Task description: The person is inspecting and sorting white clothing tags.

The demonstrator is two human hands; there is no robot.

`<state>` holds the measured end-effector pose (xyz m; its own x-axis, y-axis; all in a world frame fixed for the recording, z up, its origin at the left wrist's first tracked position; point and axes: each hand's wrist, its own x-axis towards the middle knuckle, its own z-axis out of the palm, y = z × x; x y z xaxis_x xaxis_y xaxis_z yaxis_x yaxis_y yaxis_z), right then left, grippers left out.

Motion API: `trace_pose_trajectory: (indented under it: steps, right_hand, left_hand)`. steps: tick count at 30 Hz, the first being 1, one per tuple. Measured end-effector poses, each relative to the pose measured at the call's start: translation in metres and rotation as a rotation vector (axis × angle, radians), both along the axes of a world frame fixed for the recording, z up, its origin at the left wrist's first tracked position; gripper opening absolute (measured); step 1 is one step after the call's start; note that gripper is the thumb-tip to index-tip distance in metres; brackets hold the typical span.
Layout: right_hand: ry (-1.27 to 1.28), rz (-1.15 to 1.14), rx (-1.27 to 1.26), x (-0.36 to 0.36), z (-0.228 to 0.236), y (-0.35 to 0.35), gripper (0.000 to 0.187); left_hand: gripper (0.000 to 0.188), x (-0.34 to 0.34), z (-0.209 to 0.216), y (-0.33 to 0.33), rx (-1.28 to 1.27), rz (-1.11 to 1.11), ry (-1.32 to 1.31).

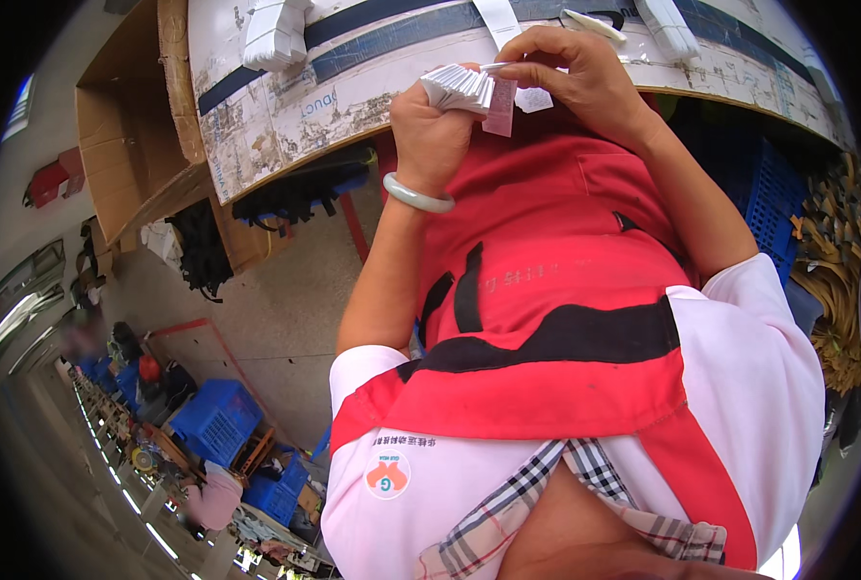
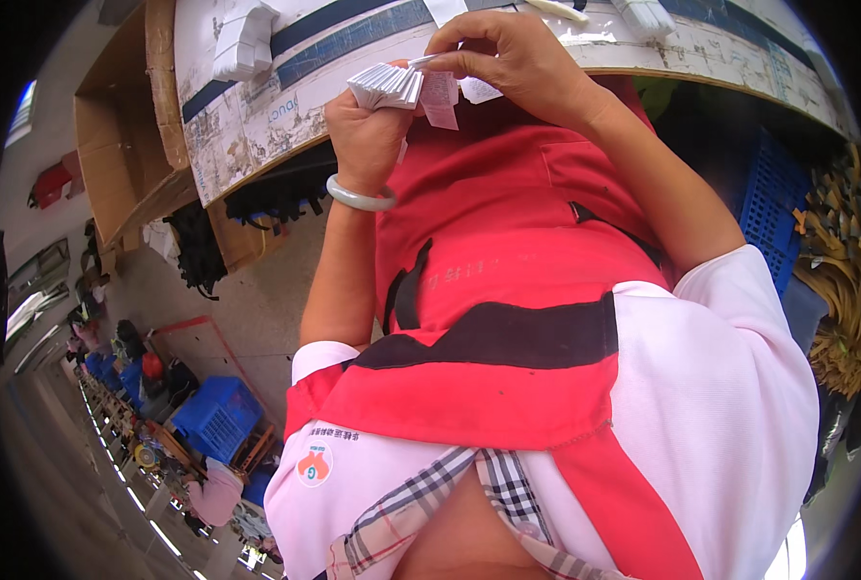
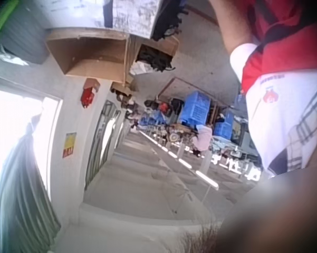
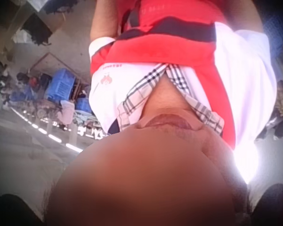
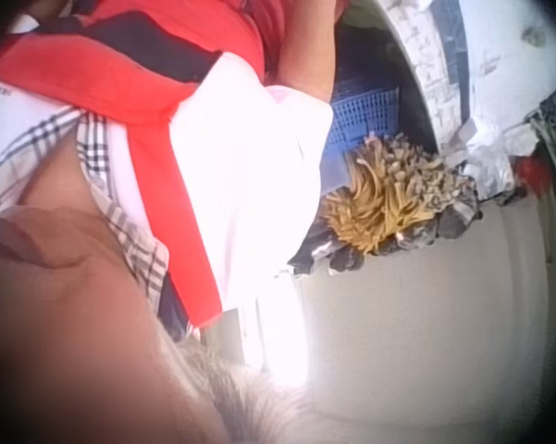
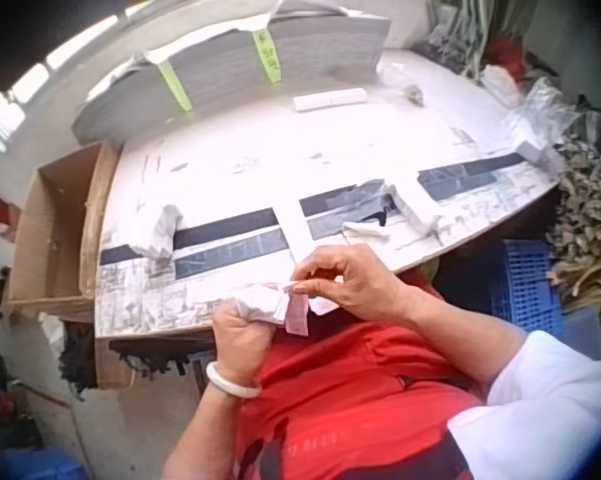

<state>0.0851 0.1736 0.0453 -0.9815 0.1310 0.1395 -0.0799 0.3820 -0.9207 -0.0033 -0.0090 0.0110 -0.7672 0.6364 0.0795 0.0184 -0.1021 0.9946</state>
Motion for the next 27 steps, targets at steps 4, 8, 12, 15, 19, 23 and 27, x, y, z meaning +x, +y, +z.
trace_pose_trajectory:
  steps: [4, 8, 12, 15, 19, 23, 27]
  right_hand:
    - [0.002, -0.009, -0.084, 0.002, -0.006, 0.000, 0.016]
    - [-0.004, 0.002, -0.112, 0.001, -0.006, -0.001, 0.017]
    - [-0.026, -0.001, -0.161, 0.001, -0.007, -0.002, 0.017]
    - [-0.004, -0.006, -0.123, 0.001, -0.008, -0.004, 0.017]
    - [0.109, 0.013, 0.133, 0.001, -0.012, 0.000, 0.016]
    - [-0.235, 0.109, -0.303, 0.004, 0.009, 0.003, 0.016]
    - [-0.226, 0.165, -0.425, 0.006, 0.012, -0.014, 0.015]
  left_hand:
    - [0.026, 0.001, 0.005, 0.001, 0.028, -0.039, -0.054]
    - [0.025, -0.002, 0.001, 0.000, 0.052, -0.057, -0.062]
    - [0.023, 0.000, 0.001, -0.001, 0.063, -0.062, -0.112]
    - [0.022, 0.005, -0.001, 0.002, 0.110, 0.014, -0.158]
    - [0.018, 0.004, -0.004, 0.002, 0.086, -0.021, -0.159]
    - [0.010, -0.001, 0.004, -0.002, -0.009, -0.179, -0.509]
    - [0.037, 0.006, -0.003, -0.001, 0.066, -0.252, -0.650]
